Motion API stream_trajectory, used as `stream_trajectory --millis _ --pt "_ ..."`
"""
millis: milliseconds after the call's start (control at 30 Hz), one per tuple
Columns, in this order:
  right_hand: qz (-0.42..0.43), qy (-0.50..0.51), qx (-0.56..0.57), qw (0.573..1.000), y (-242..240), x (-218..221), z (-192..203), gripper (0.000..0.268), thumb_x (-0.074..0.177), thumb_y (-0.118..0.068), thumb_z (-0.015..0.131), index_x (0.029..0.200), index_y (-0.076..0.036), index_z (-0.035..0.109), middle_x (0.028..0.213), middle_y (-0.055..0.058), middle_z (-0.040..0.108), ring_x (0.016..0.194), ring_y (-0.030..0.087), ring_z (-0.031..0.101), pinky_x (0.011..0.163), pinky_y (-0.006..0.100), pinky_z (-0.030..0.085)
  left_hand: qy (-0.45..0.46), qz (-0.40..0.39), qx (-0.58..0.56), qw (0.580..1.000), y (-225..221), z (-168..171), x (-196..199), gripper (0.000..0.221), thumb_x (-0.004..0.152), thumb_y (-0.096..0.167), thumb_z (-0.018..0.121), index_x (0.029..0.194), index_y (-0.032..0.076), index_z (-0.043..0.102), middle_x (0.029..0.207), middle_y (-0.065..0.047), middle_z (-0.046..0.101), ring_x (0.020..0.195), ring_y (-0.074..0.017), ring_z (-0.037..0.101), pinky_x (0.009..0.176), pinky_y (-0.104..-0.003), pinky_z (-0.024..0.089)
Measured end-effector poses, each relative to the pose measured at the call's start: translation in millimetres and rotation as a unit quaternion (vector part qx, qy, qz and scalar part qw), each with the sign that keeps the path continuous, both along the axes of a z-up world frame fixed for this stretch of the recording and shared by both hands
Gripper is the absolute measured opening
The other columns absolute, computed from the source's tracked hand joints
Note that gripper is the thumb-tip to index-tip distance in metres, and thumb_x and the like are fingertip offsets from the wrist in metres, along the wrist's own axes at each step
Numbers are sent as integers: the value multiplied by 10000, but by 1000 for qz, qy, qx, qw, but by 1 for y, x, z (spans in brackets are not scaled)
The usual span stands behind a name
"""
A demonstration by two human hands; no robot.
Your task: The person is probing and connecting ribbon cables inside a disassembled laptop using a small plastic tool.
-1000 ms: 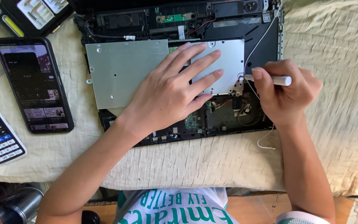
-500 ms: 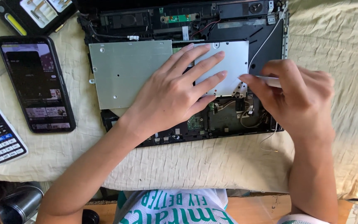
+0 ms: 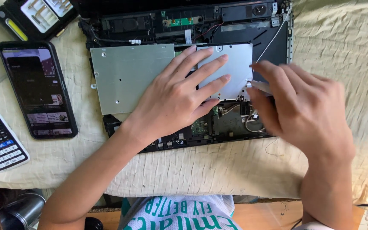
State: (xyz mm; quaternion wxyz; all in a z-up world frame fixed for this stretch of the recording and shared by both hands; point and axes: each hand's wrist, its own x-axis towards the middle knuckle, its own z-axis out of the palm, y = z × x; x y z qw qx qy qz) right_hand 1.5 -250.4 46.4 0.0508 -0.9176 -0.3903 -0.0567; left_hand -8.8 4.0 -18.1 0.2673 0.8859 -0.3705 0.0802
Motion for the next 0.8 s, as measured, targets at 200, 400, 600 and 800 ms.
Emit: stream_trajectory --millis 200,400,600,800 --pt "-45 62 -57 995 4 -10 11 197 1119 -99 584 1277 15 613 838 58 665 649 189 635 357 340 388 6 1 -5 1000 -1 -1 0 337 1025 207 773 1322 62 706 1485 -151 558 1386 -350 498 1210 -528 402" --pt "-97 93 -81 988 12 -5 22 190 1161 -235 519 1184 -57 583 712 3 572 472 164 505 355 329 281 -7 2 -1 1000 -1 0 0 326 1023 201 768 1313 60 715 1472 -157 570 1377 -356 508 1209 -531 400" --pt "-66 171 -102 978 14 9 34 159 1116 -178 493 1189 -36 496 811 25 654 580 195 626 306 386 441 -3 2 -4 1000 -2 0 1 324 1024 200 753 1314 61 714 1468 -155 576 1372 -363 510 1211 -542 388" --pt "-105 98 -128 981 17 17 28 216 1193 -296 504 1116 -94 519 673 31 557 457 242 535 371 372 356 4 0 0 1000 -1 2 1 323 1032 212 737 1317 65 702 1476 -159 570 1374 -367 515 1213 -549 390"
